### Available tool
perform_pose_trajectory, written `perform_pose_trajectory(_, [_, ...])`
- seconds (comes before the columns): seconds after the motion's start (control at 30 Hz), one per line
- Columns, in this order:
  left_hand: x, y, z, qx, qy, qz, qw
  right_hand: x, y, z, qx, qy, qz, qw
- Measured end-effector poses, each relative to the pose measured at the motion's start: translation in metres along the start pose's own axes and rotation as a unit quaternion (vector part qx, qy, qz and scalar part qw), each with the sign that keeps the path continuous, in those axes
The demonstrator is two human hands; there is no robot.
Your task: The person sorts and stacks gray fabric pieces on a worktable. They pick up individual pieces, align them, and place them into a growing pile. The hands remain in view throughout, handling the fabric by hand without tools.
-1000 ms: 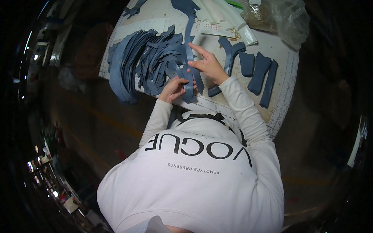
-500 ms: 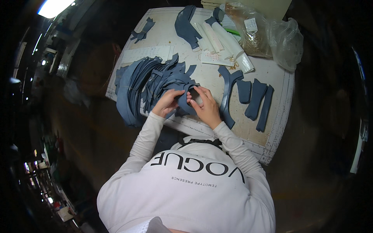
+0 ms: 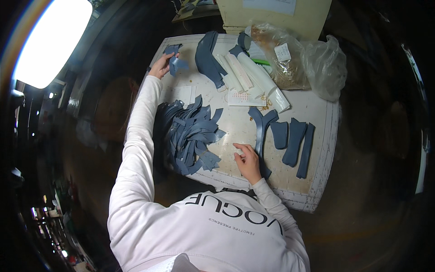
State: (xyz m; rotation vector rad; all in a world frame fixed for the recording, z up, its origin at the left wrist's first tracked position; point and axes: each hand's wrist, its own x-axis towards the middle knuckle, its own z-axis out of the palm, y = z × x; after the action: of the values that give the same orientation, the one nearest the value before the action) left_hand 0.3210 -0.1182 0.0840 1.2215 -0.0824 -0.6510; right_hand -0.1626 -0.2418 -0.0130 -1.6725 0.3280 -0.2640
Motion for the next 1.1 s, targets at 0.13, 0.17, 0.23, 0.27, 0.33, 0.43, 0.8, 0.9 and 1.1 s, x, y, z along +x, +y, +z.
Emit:
perform_pose_trajectory(0.13, [0.066, -0.046, -0.037, 0.067, 0.130, -0.048, 0.988, 0.008, 0.001, -0.007, 0.022, 0.040, -0.008, 0.999])
perform_pose_trajectory(0.17, [0.079, -0.062, -0.045, 0.083, 0.167, -0.089, 0.978, 0.010, 0.000, -0.009, 0.010, 0.044, -0.012, 0.999])
perform_pose_trajectory(0.23, [0.103, -0.093, -0.059, 0.121, 0.213, -0.140, 0.960, 0.010, -0.003, -0.016, 0.004, 0.051, -0.001, 0.999])
perform_pose_trajectory(0.27, [0.112, -0.106, -0.065, 0.144, 0.243, -0.171, 0.944, 0.010, -0.005, -0.018, 0.008, 0.056, 0.002, 0.998])
perform_pose_trajectory(0.33, [0.136, -0.113, -0.069, 0.150, 0.221, -0.104, 0.958, 0.009, -0.010, -0.021, 0.028, 0.062, 0.008, 0.998])
perform_pose_trajectory(0.43, [0.142, -0.113, -0.069, 0.187, 0.258, -0.031, 0.947, 0.011, -0.015, -0.021, 0.007, 0.060, 0.004, 0.998])
perform_pose_trajectory(0.8, [-0.067, -0.049, -0.011, 0.632, 0.126, 0.198, 0.739, 0.000, -0.026, 0.001, -0.036, -0.015, -0.039, 0.998])
perform_pose_trajectory(0.9, [-0.168, -0.067, 0.000, 0.563, 0.061, 0.155, 0.809, -0.003, -0.022, 0.008, -0.072, -0.053, -0.056, 0.994])
perform_pose_trajectory(1.1, [-0.298, -0.138, -0.013, 0.688, 0.190, 0.085, 0.696, 0.017, -0.002, 0.033, -0.137, -0.160, -0.067, 0.975])
